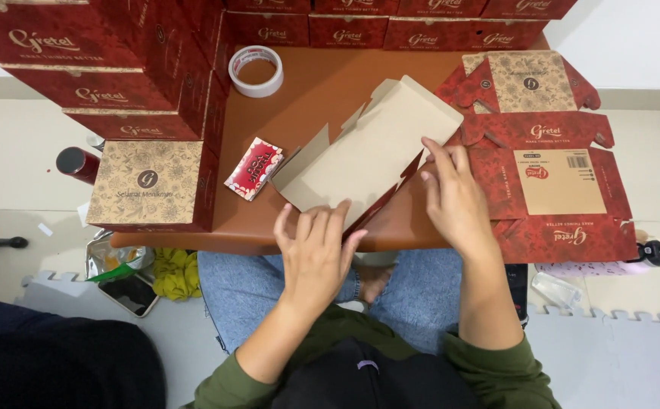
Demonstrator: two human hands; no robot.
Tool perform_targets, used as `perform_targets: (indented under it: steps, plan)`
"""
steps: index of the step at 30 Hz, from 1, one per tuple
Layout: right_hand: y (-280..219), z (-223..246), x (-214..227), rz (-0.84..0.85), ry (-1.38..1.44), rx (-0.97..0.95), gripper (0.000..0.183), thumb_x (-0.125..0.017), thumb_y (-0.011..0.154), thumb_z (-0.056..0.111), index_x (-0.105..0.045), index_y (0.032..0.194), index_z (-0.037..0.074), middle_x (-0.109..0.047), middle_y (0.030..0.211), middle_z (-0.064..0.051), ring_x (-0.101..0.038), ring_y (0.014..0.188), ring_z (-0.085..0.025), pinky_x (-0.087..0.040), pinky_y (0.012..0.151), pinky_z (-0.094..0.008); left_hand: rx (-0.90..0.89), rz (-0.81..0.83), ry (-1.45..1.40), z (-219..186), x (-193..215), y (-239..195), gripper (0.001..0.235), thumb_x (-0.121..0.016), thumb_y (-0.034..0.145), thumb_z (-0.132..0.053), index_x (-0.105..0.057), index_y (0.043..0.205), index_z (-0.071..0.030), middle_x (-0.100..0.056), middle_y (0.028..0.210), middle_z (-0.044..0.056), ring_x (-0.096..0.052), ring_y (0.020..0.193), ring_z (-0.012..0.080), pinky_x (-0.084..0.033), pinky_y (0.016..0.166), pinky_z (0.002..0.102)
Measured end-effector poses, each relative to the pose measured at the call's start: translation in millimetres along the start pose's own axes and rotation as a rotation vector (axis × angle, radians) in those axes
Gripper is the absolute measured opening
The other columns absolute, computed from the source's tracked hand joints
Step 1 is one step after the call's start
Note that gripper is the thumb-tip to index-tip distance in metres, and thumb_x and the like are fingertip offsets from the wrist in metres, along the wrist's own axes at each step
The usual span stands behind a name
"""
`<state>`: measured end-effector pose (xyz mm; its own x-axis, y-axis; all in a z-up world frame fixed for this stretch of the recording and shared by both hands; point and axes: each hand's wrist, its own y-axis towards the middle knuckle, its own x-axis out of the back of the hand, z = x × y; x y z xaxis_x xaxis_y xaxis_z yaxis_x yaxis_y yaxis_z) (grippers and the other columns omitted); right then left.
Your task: Assembling small cardboard boxes from flat templates by folding and tucking flaps.
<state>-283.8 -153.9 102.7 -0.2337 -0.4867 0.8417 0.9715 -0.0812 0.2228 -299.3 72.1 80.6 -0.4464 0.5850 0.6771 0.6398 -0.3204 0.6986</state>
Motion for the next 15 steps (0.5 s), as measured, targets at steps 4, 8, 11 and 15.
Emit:
perform_targets:
  steps: [4, 8, 11, 15]
  plan:
    - [5.3, -21.5, -20.5, -0.019, 0.031, -0.023, 0.039, -0.063, 0.096, 0.010, -0.061, 0.135, 0.011, -0.054, 0.114, -0.008, -0.068, 0.093, -0.034, -0.058, 0.076, -0.049, 0.001, 0.046, 0.011, 9.3, -15.4, -6.5, 0.026, -0.065, 0.097, -0.035, -0.070, 0.095, -0.009, -0.060, 0.077, 0.005, -0.062, 0.095, 0.0237, -0.023, 0.111, 0.061]
    - [3.2, -30.6, -23.2, -0.119, 0.336, 0.106, 0.017, -0.062, 0.096, -0.003, -0.067, 0.110, 0.007, -0.057, 0.109, -0.013, -0.068, 0.095, -0.037, -0.059, 0.077, -0.043, -0.026, 0.009, 0.031, 11.5, -22.8, -5.4, 0.027, -0.068, 0.095, -0.034, -0.065, 0.083, -0.010, -0.059, 0.067, 0.004, -0.062, 0.081, 0.0203, -0.026, 0.112, 0.057]
    - [1.4, -31.9, -27.0, -0.150, 0.411, 0.226, 0.016, -0.065, 0.095, -0.006, -0.068, 0.103, 0.007, -0.061, 0.107, -0.012, -0.069, 0.097, -0.033, -0.059, 0.081, -0.040, -0.044, -0.011, -0.004, 9.2, -23.9, -0.2, 0.026, -0.071, 0.094, -0.032, -0.065, 0.081, -0.010, -0.061, 0.065, 0.004, -0.063, 0.077, 0.0195, -0.029, 0.112, 0.057]
    - [-5.4, -17.9, -29.6, -0.204, 0.332, 0.298, 0.014, -0.071, 0.092, 0.001, -0.071, 0.099, 0.013, -0.064, 0.102, -0.006, -0.069, 0.098, -0.028, -0.058, 0.083, -0.039, -0.066, -0.023, -0.030, 7.2, -30.3, 0.7, 0.024, -0.071, 0.094, -0.029, -0.066, 0.079, -0.010, -0.061, 0.064, 0.003, -0.063, 0.077, 0.0191, -0.031, 0.111, 0.058]
